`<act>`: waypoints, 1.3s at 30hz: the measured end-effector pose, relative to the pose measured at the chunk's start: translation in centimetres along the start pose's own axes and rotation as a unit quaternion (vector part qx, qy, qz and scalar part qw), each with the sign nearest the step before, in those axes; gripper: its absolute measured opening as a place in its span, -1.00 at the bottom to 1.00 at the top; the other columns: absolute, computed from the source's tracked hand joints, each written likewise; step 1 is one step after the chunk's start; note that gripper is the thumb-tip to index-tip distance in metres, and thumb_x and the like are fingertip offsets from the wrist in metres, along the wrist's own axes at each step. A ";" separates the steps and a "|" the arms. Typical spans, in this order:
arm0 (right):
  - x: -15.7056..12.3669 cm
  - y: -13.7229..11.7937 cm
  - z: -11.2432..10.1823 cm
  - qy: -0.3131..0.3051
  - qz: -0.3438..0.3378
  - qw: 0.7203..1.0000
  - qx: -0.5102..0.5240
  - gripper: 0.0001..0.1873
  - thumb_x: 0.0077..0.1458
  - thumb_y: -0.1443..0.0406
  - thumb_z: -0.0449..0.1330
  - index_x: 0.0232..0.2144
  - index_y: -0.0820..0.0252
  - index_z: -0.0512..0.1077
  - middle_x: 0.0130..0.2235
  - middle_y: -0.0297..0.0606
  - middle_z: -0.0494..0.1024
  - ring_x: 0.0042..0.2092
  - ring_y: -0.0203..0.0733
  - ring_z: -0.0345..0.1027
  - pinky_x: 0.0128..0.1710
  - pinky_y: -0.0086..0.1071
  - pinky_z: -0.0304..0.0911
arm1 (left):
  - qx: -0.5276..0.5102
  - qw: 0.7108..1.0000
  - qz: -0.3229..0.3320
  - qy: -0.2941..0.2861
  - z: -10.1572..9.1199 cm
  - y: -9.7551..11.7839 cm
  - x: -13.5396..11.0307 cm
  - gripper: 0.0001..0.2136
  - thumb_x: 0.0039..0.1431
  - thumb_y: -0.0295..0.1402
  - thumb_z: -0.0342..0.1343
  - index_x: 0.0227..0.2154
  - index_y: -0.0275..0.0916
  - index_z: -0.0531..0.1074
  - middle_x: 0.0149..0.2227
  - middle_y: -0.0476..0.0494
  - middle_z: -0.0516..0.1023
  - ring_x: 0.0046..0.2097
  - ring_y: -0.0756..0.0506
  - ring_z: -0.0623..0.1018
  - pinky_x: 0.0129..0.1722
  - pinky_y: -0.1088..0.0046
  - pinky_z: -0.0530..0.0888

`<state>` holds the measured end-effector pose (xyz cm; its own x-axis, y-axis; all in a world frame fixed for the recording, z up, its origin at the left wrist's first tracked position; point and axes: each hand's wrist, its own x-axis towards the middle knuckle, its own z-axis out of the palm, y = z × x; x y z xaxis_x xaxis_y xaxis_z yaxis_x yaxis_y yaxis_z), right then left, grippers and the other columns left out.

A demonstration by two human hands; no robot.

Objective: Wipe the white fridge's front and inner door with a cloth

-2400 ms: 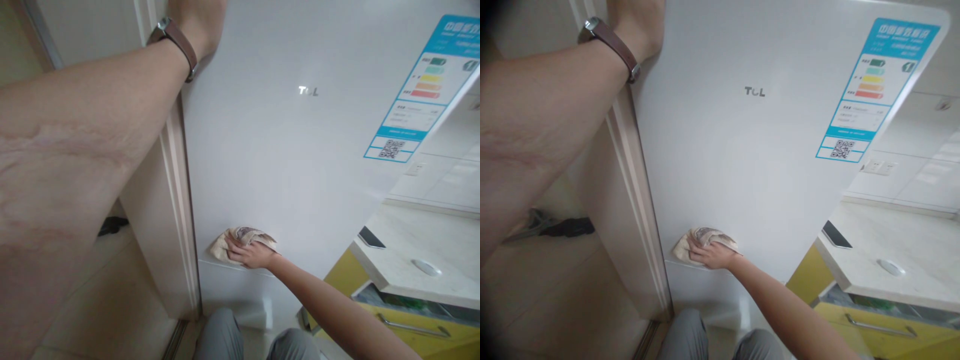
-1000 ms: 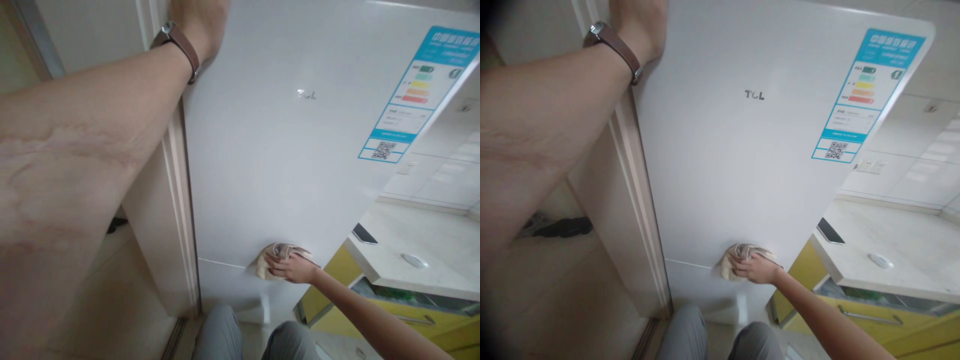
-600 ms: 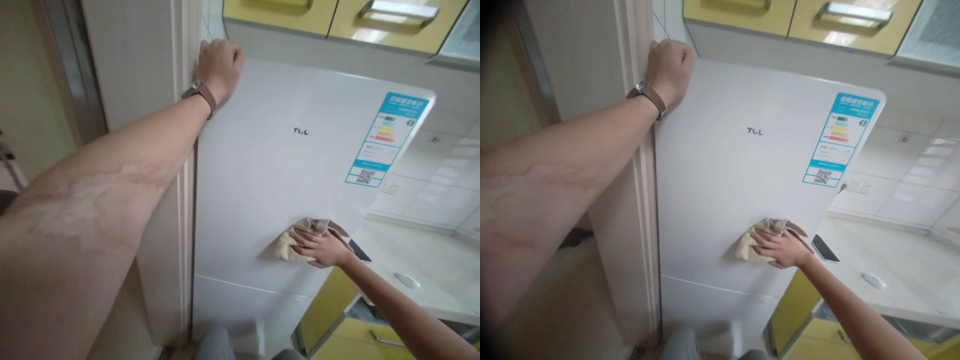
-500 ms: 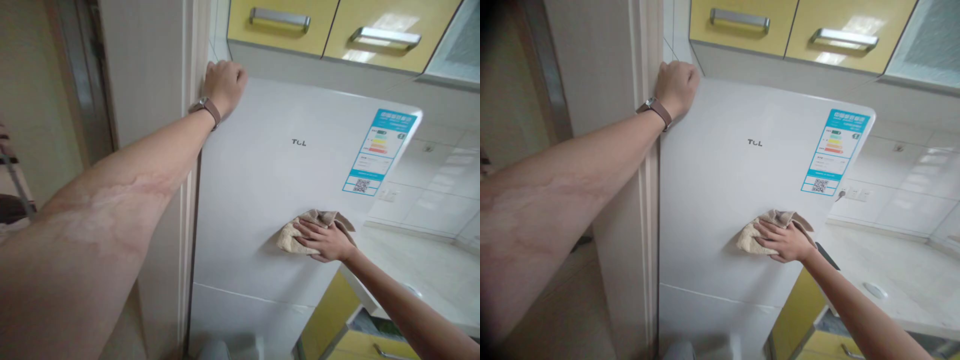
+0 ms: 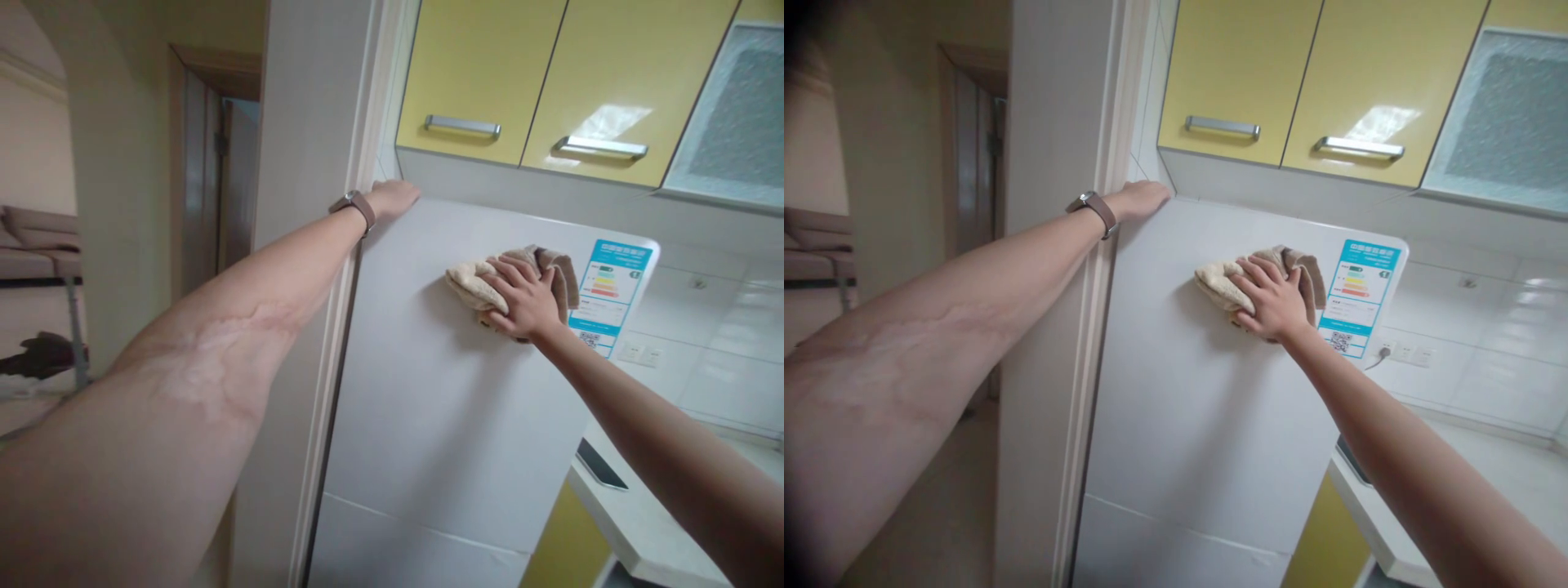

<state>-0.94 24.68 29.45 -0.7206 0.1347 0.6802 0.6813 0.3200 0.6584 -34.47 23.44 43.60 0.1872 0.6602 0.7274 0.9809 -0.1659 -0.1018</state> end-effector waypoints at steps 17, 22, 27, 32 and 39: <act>6.4 -5.1 0.2 0.011 0.027 0.999 0.021 -0.29 0.23 -0.01 0.11 0.35 0.09 0.28 0.46 0.02 0.09 0.36 0.43 -0.10 0.17 0.40 -0.03 | -0.038 0.999 -0.022 -0.025 -0.7 -0.3 -0.2 -0.43 0.31 0.12 -0.04 0.20 -0.10 0.46 0.25 -0.24 0.49 0.23 -0.32 0.46 0.21 0.15 0.35; 7.4 -6.9 0.4 0.003 0.008 0.999 0.042 -0.30 0.25 -0.02 0.12 0.36 0.07 0.28 0.47 0.03 0.08 0.38 0.44 -0.12 0.18 0.42 -0.03 | -0.040 0.999 -0.024 -0.015 -0.5 -0.2 -0.3 -0.48 0.32 0.11 -0.01 0.17 -0.05 0.48 0.21 -0.21 0.52 0.25 -0.34 0.44 0.21 0.15 0.34; 8.2 -8.9 0.5 -0.016 -0.017 0.998 0.057 -0.32 0.26 0.02 0.13 0.35 0.08 0.29 0.49 0.04 0.05 0.40 0.42 -0.13 0.19 0.42 -0.04 | -0.035 0.999 -0.027 -0.009 -0.2 -0.5 0.0 -0.46 0.33 0.14 -0.04 0.17 -0.08 0.47 0.20 -0.21 0.52 0.25 -0.32 0.45 0.19 0.21 0.34; 8.8 -10.4 0.8 -0.030 -0.036 0.997 0.061 -0.33 0.26 0.04 0.15 0.35 0.07 0.27 0.51 0.04 0.00 0.43 0.38 -0.16 0.20 0.42 -0.03 | -0.028 0.999 -0.014 -0.006 0.0 -0.5 0.1 -0.44 0.36 0.14 -0.05 0.19 -0.13 0.44 0.22 -0.21 0.50 0.27 -0.32 0.42 0.20 0.17 0.33; 9.5 -12.3 1.2 -0.035 -0.053 0.995 0.072 -0.35 0.27 0.04 0.16 0.34 0.09 0.27 0.51 0.04 -0.01 0.44 0.37 -0.16 0.22 0.41 -0.02 | -0.025 1.000 -0.018 -0.003 -0.1 -0.2 -0.3 -0.38 0.37 0.17 -0.09 0.21 -0.19 0.44 0.24 -0.18 0.51 0.25 -0.31 0.40 0.19 0.11 0.34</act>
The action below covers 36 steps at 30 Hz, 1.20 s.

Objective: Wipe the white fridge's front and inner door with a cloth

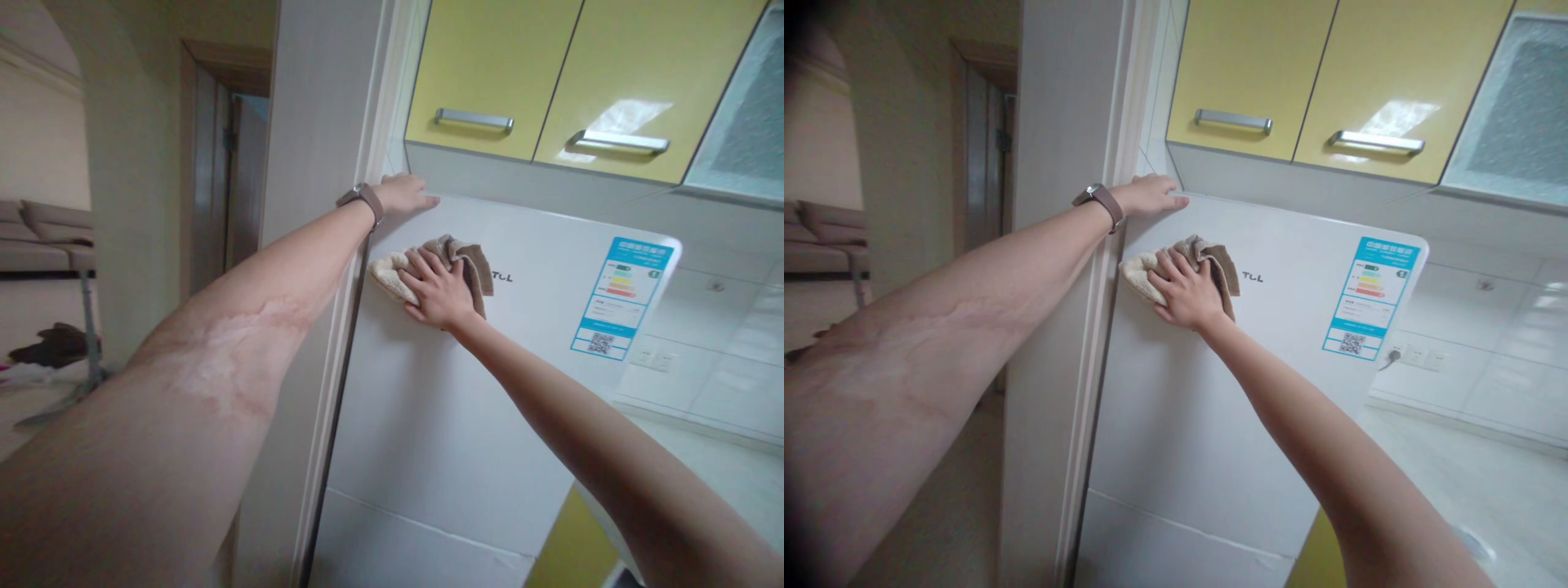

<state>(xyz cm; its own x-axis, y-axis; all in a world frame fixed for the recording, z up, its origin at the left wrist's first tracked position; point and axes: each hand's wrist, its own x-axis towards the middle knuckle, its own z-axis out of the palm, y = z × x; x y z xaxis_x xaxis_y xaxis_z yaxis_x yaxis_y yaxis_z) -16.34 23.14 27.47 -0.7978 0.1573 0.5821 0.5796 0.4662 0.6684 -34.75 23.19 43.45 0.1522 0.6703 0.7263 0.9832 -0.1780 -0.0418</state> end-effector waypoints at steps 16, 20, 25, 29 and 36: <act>0.2 -2.4 1.0 -0.004 -0.019 1.000 0.001 -0.37 0.29 0.05 0.14 0.33 0.08 0.25 0.51 0.05 -0.01 0.43 0.34 -0.12 0.22 0.31 0.03 | -0.068 0.995 -0.025 0.062 0.7 1.0 -1.7 -0.42 0.23 0.24 -0.12 0.13 0.11 0.50 0.23 0.01 0.53 0.34 -0.33 0.30 0.32 -0.05 0.15; 0.2 -2.9 1.3 -0.001 -0.028 1.000 0.007 -0.38 0.29 0.05 0.14 0.32 0.08 0.26 0.50 0.07 0.01 0.43 0.33 -0.10 0.21 0.30 0.05 | -0.085 0.995 -0.036 0.047 0.8 1.1 -2.0 -0.33 0.14 0.33 -0.18 0.20 0.23 0.41 0.20 0.13 0.56 0.41 -0.26 0.19 0.37 -0.03 0.07; 0.2 -3.5 1.7 -0.007 -0.041 0.999 0.015 -0.39 0.30 0.05 0.13 0.32 0.11 0.26 0.50 0.09 0.02 0.44 0.34 -0.11 0.21 0.28 0.05 | -0.082 0.994 -0.039 0.053 1.2 1.0 -1.8 -0.41 0.21 0.30 -0.21 0.15 0.27 0.42 0.15 0.17 0.59 0.39 -0.21 0.20 0.34 0.06 0.12; 0.1 -3.9 2.1 -0.004 -0.048 0.999 0.023 -0.39 0.31 0.05 0.12 0.33 0.09 0.24 0.50 0.07 0.01 0.44 0.32 -0.12 0.21 0.29 0.07 | -0.039 0.991 -0.012 0.125 1.9 0.9 -1.5 -0.49 0.34 0.15 -0.13 0.00 -0.04 0.55 0.14 -0.12 0.59 0.20 -0.25 0.40 0.21 0.08 0.21; -0.1 -4.4 3.0 0.016 -0.057 0.997 0.041 -0.36 0.29 0.08 0.15 0.33 0.16 0.24 0.50 0.11 0.00 0.45 0.34 -0.13 0.22 0.29 0.06 | -0.048 0.981 -0.014 0.189 3.0 1.3 -1.6 -0.50 0.46 0.03 -0.23 -0.02 -0.11 0.54 0.08 -0.10 0.61 0.04 -0.18 0.40 0.11 0.19 0.14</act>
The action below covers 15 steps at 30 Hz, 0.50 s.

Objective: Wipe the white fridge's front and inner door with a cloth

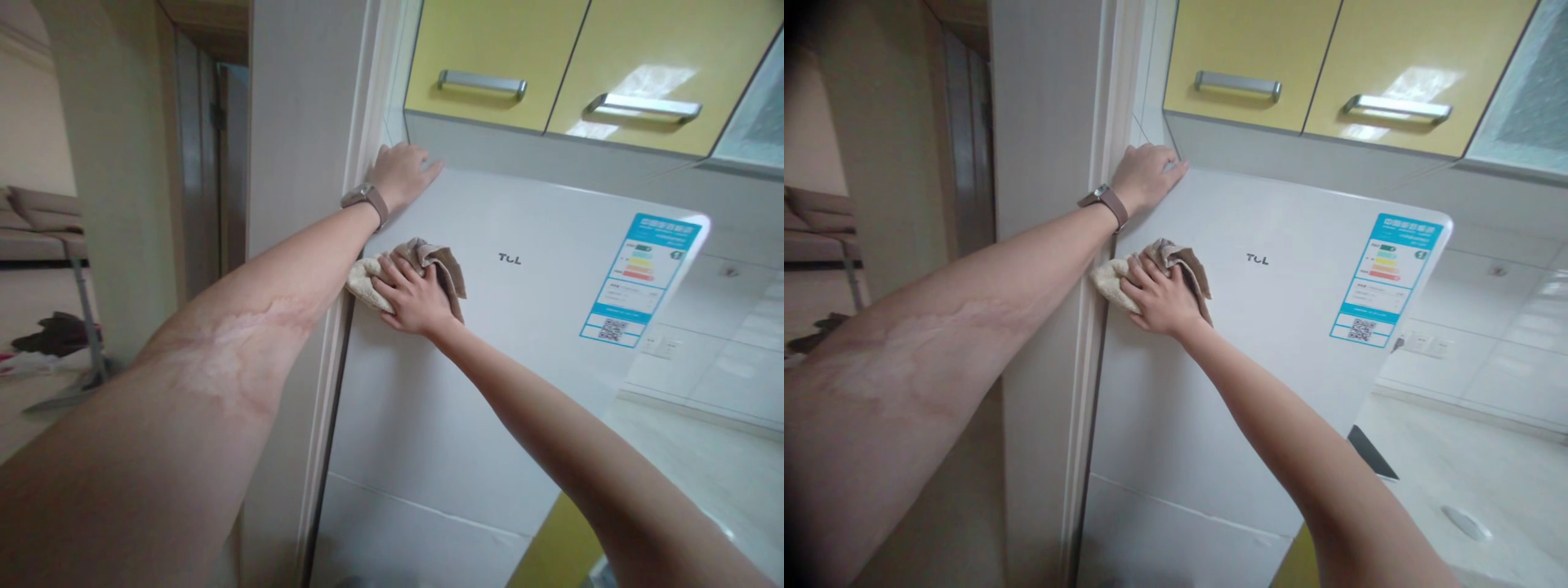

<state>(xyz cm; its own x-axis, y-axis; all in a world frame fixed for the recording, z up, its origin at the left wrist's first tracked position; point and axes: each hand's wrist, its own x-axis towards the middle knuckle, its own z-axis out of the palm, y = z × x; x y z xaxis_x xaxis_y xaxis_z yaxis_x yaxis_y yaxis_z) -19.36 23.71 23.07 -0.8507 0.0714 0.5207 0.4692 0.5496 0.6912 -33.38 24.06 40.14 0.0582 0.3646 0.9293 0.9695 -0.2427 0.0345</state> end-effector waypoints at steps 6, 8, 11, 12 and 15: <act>0.0 -0.7 0.9 0.001 -0.015 1.000 0.010 -0.36 0.29 0.09 0.16 0.33 0.17 0.23 0.49 0.14 0.01 0.46 0.35 -0.15 0.23 0.30 0.05 | 0.009 0.999 -0.006 0.041 1.1 0.0 0.1 -0.50 0.48 -0.03 -0.29 -0.06 -0.10 0.55 0.01 -0.09 0.63 0.01 -0.17 0.38 0.05 0.21 0.09; -0.1 -1.1 1.2 0.001 -0.026 1.000 0.015 -0.36 0.29 0.08 0.16 0.33 0.17 0.23 0.49 0.15 0.02 0.46 0.35 -0.13 0.22 0.30 0.05 | 0.014 0.998 0.000 0.055 1.2 0.0 0.1 -0.54 0.49 -0.10 -0.25 -0.10 -0.13 0.57 -0.01 -0.10 0.64 -0.01 -0.17 0.41 0.02 0.21 0.11; -0.1 -1.7 1.8 -0.001 -0.036 0.999 0.024 -0.36 0.29 0.08 0.16 0.33 0.17 0.23 0.47 0.15 0.07 0.45 0.34 -0.10 0.22 0.28 0.06 | 0.021 0.996 0.012 0.083 1.4 0.0 -0.1 -0.57 0.51 -0.16 -0.20 -0.17 -0.18 0.58 -0.03 -0.14 0.66 -0.04 -0.17 0.46 -0.01 0.21 0.13; -0.2 -1.9 1.9 -0.001 -0.039 0.999 0.026 -0.36 0.29 0.08 0.16 0.32 0.17 0.23 0.46 0.16 0.09 0.44 0.33 -0.09 0.21 0.28 0.06 | 0.024 0.996 0.014 0.089 1.5 0.0 -0.1 -0.58 0.51 -0.17 -0.18 -0.18 -0.19 0.58 -0.04 -0.14 0.66 -0.04 -0.16 0.47 -0.01 0.22 0.14; -0.3 -2.6 2.4 -0.001 -0.052 0.998 0.033 -0.38 0.29 0.08 0.16 0.30 0.20 0.26 0.45 0.16 0.12 0.44 0.32 -0.09 0.21 0.25 0.08 | 0.032 0.995 0.015 0.095 1.7 -0.1 -0.1 -0.59 0.53 -0.16 -0.17 -0.21 -0.19 0.58 -0.05 -0.14 0.66 -0.02 -0.15 0.48 -0.01 0.22 0.15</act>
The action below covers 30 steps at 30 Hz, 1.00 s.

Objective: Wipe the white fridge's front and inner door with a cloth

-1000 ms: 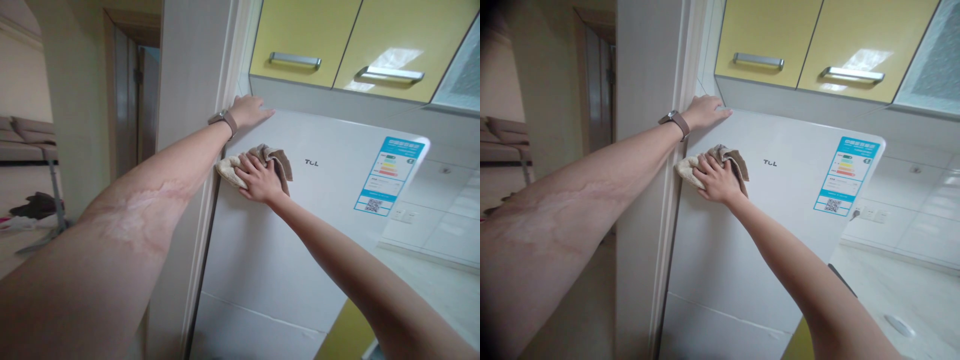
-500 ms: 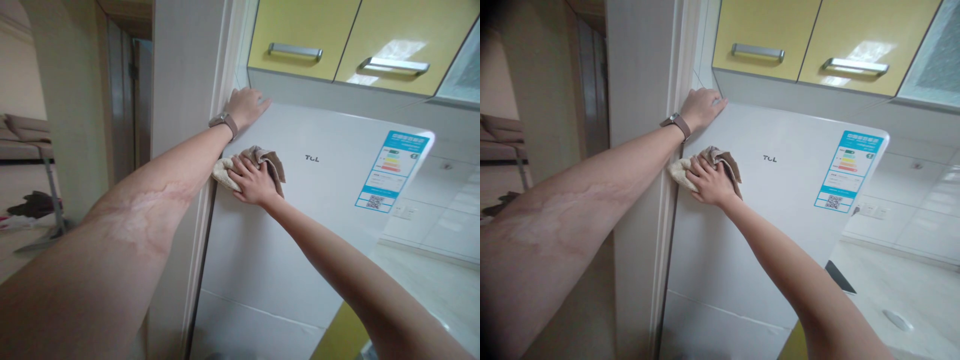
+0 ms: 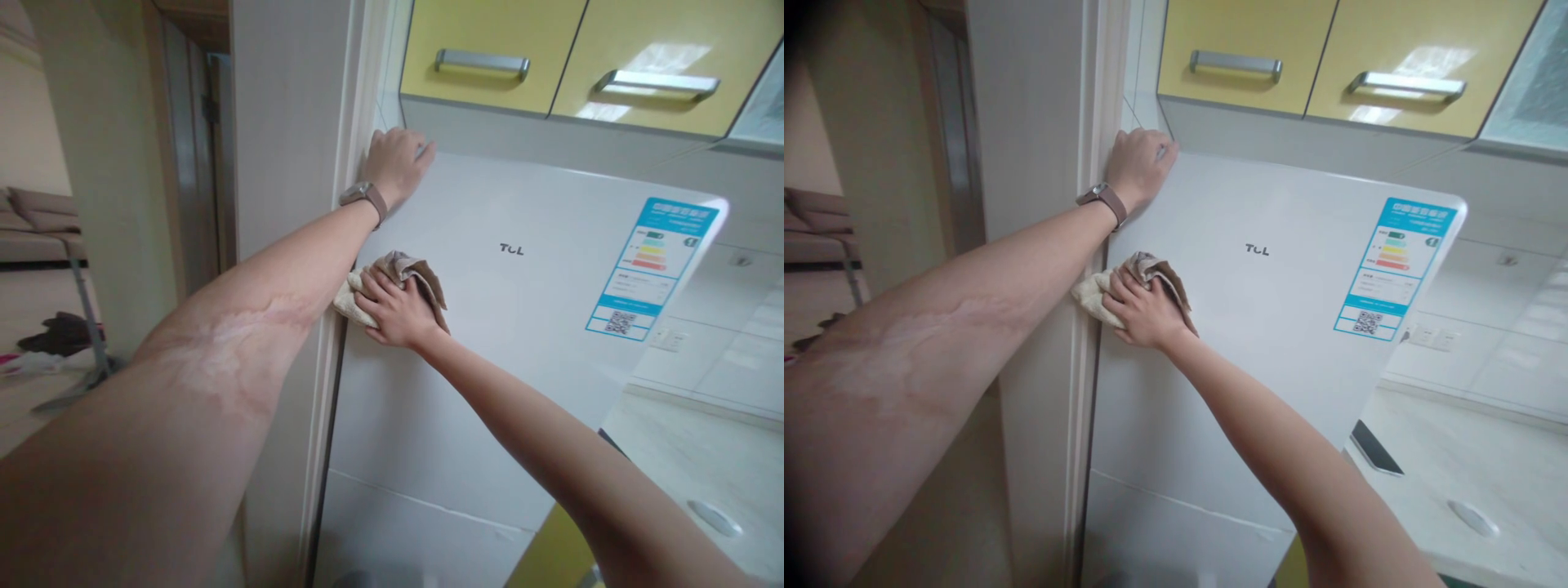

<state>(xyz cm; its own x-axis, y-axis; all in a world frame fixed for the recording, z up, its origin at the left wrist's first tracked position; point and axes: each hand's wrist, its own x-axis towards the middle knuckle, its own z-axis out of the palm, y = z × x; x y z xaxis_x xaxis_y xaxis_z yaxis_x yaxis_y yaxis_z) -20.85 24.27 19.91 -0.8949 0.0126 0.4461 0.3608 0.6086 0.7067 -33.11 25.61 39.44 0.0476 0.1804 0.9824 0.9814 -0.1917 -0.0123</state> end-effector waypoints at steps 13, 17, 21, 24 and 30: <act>-1.0 -3.1 1.8 -0.029 -0.087 0.995 0.038 -0.44 0.27 0.08 0.18 0.20 0.27 0.33 0.40 0.16 0.23 0.42 0.26 -0.03 0.14 0.12 0.18 | -0.019 1.000 -0.004 0.007 0.2 0.0 0.0 -0.60 0.53 -0.18 -0.13 -0.17 -0.23 0.60 -0.04 -0.23 0.66 0.02 -0.20 0.51 0.05 0.17 0.19; -1.4 -4.1 2.7 -0.039 -0.102 0.993 0.051 -0.44 0.26 0.08 0.20 0.18 0.26 0.34 0.39 0.15 0.25 0.42 0.25 -0.02 0.15 0.11 0.17 | -0.023 1.000 -0.004 0.009 0.3 0.1 0.0 -0.60 0.53 -0.19 -0.12 -0.18 -0.24 0.60 -0.04 -0.24 0.66 0.04 -0.22 0.52 0.06 0.16 0.19; -2.1 -5.6 4.2 -0.041 -0.105 0.992 0.059 -0.41 0.25 0.06 0.21 0.21 0.24 0.31 0.39 0.15 0.24 0.43 0.26 -0.04 0.15 0.09 0.17 | -0.025 1.000 -0.008 0.009 0.3 0.1 -0.1 -0.61 0.53 -0.20 -0.12 -0.18 -0.26 0.59 -0.02 -0.27 0.66 0.07 -0.23 0.52 0.07 0.15 0.18; -3.0 -7.0 5.3 -0.055 -0.113 0.990 0.070 -0.41 0.26 0.07 0.21 0.22 0.24 0.29 0.39 0.13 0.22 0.43 0.23 -0.05 0.14 0.05 0.18 | -0.020 1.000 -0.011 0.003 0.3 0.1 -0.1 -0.60 0.54 -0.20 -0.14 -0.17 -0.26 0.58 -0.01 -0.25 0.65 0.07 -0.22 0.51 0.08 0.14 0.16; -6.3 -12.3 9.6 -0.121 -0.152 0.970 0.146 -0.47 0.27 0.15 0.21 0.22 0.24 0.31 0.38 0.09 0.24 0.40 0.13 0.05 0.14 0.01 0.22 | 0.000 1.000 -0.006 0.000 0.3 -0.1 0.0 -0.58 0.55 -0.16 -0.20 -0.16 -0.17 0.56 -0.01 -0.13 0.64 0.02 -0.15 0.46 0.07 0.17 0.16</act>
<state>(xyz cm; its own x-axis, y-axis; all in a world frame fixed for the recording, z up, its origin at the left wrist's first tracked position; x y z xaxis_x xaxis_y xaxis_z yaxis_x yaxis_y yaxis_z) -22.14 24.30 3.08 -0.9965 -0.0377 0.0745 0.0129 0.8118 0.5838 -33.14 25.89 39.34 0.0353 0.1829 0.9825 0.9817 -0.1904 0.0002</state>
